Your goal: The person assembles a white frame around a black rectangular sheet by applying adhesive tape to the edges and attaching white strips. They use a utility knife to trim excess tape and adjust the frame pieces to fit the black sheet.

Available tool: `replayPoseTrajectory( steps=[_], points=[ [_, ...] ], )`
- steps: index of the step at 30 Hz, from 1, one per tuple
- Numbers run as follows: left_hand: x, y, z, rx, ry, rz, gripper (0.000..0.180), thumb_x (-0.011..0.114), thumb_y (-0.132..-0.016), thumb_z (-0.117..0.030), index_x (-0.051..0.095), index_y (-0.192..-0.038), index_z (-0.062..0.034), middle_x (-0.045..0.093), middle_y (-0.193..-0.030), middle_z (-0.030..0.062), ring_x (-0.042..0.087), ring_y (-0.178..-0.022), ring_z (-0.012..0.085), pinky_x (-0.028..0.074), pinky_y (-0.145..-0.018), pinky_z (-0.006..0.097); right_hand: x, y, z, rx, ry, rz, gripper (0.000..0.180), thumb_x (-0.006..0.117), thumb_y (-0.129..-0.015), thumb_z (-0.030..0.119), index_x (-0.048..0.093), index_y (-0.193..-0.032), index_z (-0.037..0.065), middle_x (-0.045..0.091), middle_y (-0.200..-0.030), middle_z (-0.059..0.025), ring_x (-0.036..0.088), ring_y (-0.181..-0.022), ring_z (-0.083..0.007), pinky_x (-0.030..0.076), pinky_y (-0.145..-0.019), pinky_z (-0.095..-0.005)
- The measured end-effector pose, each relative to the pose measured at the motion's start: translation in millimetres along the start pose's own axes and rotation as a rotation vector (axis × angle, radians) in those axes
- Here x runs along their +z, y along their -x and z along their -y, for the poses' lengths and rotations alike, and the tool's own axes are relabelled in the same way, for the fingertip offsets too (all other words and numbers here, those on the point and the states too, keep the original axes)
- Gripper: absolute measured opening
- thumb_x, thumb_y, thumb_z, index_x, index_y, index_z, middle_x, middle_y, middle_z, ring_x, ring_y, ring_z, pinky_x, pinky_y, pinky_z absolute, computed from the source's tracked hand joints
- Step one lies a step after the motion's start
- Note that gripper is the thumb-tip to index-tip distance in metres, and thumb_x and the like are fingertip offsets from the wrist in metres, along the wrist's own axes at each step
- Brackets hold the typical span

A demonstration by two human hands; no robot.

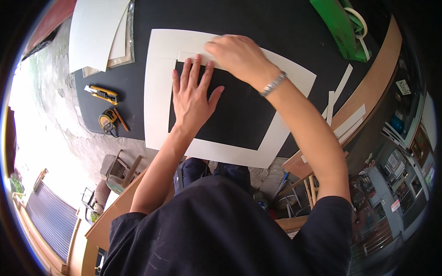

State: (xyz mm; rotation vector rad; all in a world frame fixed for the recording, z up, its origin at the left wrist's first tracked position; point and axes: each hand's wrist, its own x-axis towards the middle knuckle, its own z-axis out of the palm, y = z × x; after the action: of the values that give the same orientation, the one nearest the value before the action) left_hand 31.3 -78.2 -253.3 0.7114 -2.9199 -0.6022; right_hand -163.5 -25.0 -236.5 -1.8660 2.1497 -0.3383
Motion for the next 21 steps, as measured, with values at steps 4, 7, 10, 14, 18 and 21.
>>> replayPoseTrajectory(
  steps=[4, 7, 10, 14, 18, 21],
  points=[
    [3.8, 1.1, 1.0, -0.013, 0.039, -0.021, 0.065, 0.073, -0.091, -0.039, 0.054, -0.149, -0.0157, 0.040, -0.161, 0.0144, 0.036, -0.150, 0.0353, 0.027, -0.120, 0.059, -13.7, 16.4, -3.4, 0.117, -0.033, 0.095, 0.005, 0.063, -0.089, 0.010, 0.063, -0.092, 0.006, 0.070, -0.092, -0.0100, 0.071, -0.092, -0.0300, 0.059, -0.081, -0.0419],
    [6.6, 1.8, 0.6, -0.026, 0.066, -0.028, 0.064, 0.073, -0.091, -0.039, 0.055, -0.148, -0.0157, 0.040, -0.162, 0.0143, 0.036, -0.150, 0.0352, 0.027, -0.120, 0.060, -3.7, -2.4, 2.0, 0.043, -0.026, 0.060, 0.003, 0.063, -0.089, 0.008, 0.061, -0.090, 0.005, 0.069, -0.091, -0.0110, 0.070, -0.094, -0.0312, 0.059, -0.081, -0.0430],
    [3.3, 1.7, 4.6, -0.017, 0.013, -0.028, 0.064, 0.073, -0.092, -0.039, 0.055, -0.148, -0.0160, 0.039, -0.162, 0.0139, 0.036, -0.150, 0.0346, 0.027, -0.120, 0.061, -1.2, -13.1, 6.5, 0.014, -0.007, 0.083, 0.004, 0.062, -0.088, 0.006, 0.060, -0.092, 0.005, 0.069, -0.093, -0.0111, 0.069, -0.095, -0.0318, 0.058, -0.082, -0.0434],
    [3.3, 0.2, 3.9, -0.021, 0.019, -0.023, 0.062, 0.072, -0.093, -0.041, 0.056, -0.147, -0.0163, 0.041, -0.161, 0.0124, 0.036, -0.151, 0.0333, 0.026, -0.120, 0.061, -13.9, 13.4, -3.7, 0.063, -0.005, 0.087, 0.012, 0.067, -0.090, 0.009, 0.056, -0.091, 0.003, 0.064, -0.087, -0.0135, 0.066, -0.086, -0.0328, 0.056, -0.077, -0.0433],
    [-19.6, 0.8, 6.9, -0.130, 0.315, -0.084, 0.062, 0.074, -0.092, -0.035, 0.056, -0.146, -0.0114, 0.044, -0.156, 0.0210, 0.038, -0.147, 0.0394, 0.025, -0.121, 0.060, -47.1, 70.3, -13.2, 0.442, -0.289, -0.159, 0.015, 0.068, -0.096, 0.013, 0.058, -0.094, 0.003, 0.061, -0.081, -0.0093, 0.062, -0.076, -0.0240, 0.053, -0.069, -0.0353],
    [-48.3, 7.2, 41.1, -0.289, 0.310, -0.357, 0.062, 0.073, -0.092, -0.029, 0.052, -0.143, -0.0008, 0.052, -0.142, 0.0274, 0.047, -0.134, 0.0458, 0.035, -0.114, 0.054, -32.7, 191.5, -20.5, 1.102, -0.404, -0.462, 0.030, 0.070, -0.099, 0.025, 0.060, -0.114, 0.001, 0.064, -0.096, -0.0080, 0.064, -0.088, -0.0169, 0.054, -0.079, -0.0308]
  ],
)
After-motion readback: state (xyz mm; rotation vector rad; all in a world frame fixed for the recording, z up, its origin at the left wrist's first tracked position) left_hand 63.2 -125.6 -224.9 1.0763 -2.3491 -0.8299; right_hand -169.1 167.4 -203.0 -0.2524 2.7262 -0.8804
